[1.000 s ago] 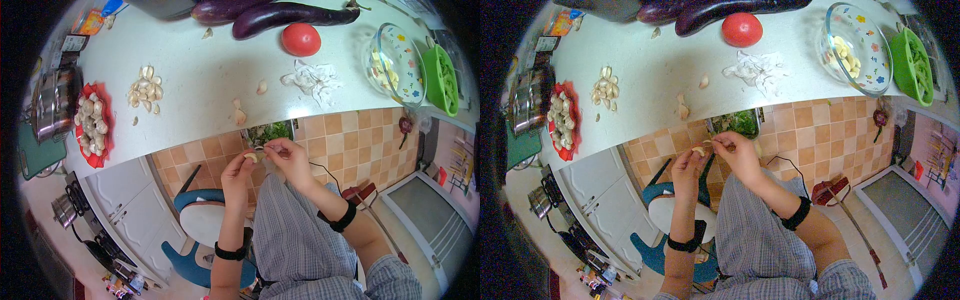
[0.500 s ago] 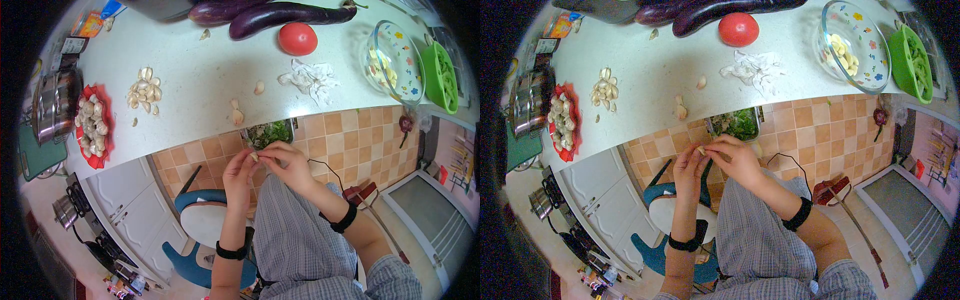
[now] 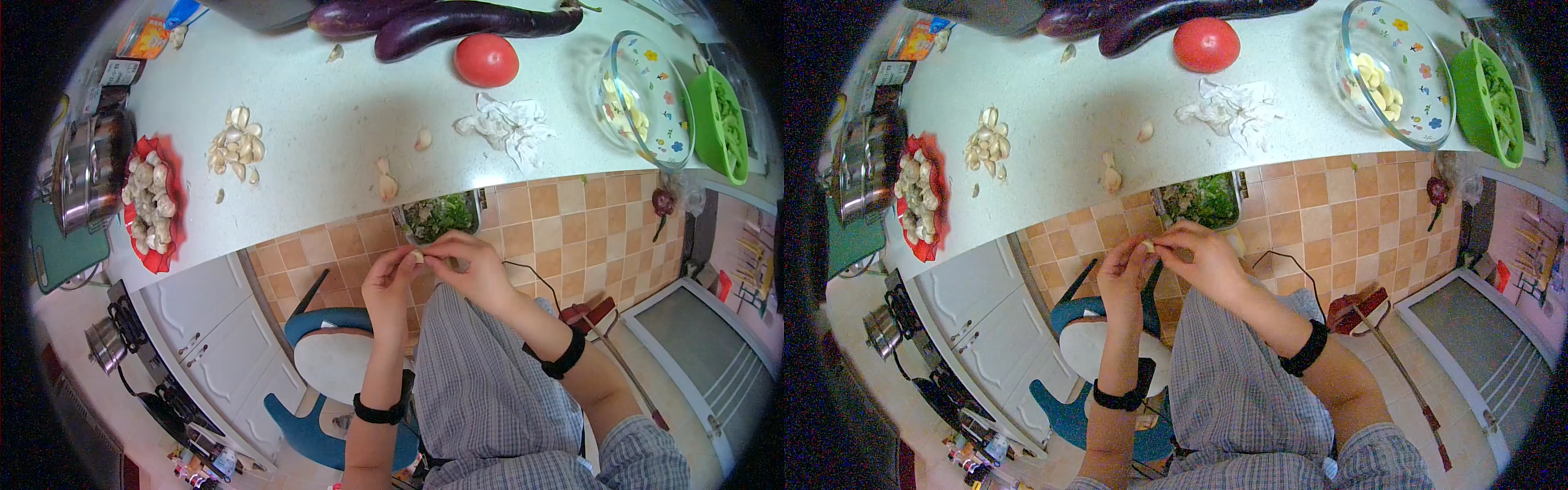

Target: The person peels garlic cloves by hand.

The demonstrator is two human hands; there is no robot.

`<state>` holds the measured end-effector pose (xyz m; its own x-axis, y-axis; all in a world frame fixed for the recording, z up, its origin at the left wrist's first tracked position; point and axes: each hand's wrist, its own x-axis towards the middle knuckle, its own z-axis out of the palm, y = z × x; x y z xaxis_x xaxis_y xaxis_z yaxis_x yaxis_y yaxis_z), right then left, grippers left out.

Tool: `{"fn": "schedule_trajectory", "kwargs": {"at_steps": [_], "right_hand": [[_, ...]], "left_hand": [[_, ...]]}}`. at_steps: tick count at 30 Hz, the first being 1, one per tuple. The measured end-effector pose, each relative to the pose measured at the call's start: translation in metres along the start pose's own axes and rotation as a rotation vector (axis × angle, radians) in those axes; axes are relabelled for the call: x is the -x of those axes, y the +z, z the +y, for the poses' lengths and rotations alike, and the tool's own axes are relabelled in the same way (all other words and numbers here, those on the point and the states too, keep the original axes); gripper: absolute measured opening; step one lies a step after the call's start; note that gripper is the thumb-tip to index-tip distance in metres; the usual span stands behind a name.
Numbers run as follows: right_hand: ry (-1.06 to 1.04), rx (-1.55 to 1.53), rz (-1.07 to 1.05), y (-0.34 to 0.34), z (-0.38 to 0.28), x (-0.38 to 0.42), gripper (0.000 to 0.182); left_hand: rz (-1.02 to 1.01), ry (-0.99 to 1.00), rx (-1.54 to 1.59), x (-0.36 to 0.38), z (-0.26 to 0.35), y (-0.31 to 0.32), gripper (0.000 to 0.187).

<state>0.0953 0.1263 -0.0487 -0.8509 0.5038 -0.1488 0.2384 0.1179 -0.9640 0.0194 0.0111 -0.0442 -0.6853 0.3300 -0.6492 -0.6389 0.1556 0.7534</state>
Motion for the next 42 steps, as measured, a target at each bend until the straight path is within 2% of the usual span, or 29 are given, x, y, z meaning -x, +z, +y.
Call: {"fn": "schedule_trajectory", "kwargs": {"at_steps": [3, 5, 7, 11, 16, 19, 27, 32, 35, 37, 42], "right_hand": [[-0.006, 0.005, -0.006, 0.001, 0.002, 0.001, 0.013], [0.068, -0.03, -0.008, 0.002, 0.004, 0.002, 0.013], [0.071, -0.031, 0.006, 0.003, 0.003, 0.001, 0.013], [0.042, -0.052, 0.058, 0.005, 0.003, 0.001, 0.012], [0.002, -0.031, 0.075, 0.002, 0.001, 0.0, 0.011], [0.001, -0.017, 0.089, 0.002, 0.003, 0.001, 0.011], [0.041, 0.098, 0.109, 0.002, -0.005, 0.001, 0.011], [-0.004, 0.087, 0.054, -0.001, -0.001, -0.001, 0.009], [-0.002, 0.125, 0.06, -0.002, 0.005, -0.001, 0.011], [0.004, 0.115, 0.065, -0.001, 0.005, -0.002, 0.011], [0.068, 0.142, 0.046, -0.001, 0.001, -0.003, 0.012]], "left_hand": [[-0.002, 0.011, -0.012, 0.0, -0.003, -0.002, 0.016], [-0.005, 0.01, -0.021, 0.0, -0.006, -0.003, 0.016], [-0.074, 0.095, -0.084, -0.001, -0.01, -0.005, 0.019], [-0.046, 0.063, -0.096, -0.002, -0.005, -0.001, 0.02], [0.03, 0.095, 0.047, 0.0, 0.003, 0.011, 0.021], [-0.042, 0.079, -0.015, -0.003, 0.0, 0.004, 0.02], [-0.009, 0.066, -0.012, -0.002, 0.0, 0.008, 0.017], [-0.003, 0.06, -0.023, -0.003, -0.001, 0.006, 0.017], [0.03, 0.065, -0.132, -0.005, -0.002, 0.004, 0.017], [-0.036, 0.106, -0.175, -0.005, -0.002, 0.004, 0.017], [-0.044, 0.069, -0.132, -0.002, 0.005, 0.007, 0.018]]}}
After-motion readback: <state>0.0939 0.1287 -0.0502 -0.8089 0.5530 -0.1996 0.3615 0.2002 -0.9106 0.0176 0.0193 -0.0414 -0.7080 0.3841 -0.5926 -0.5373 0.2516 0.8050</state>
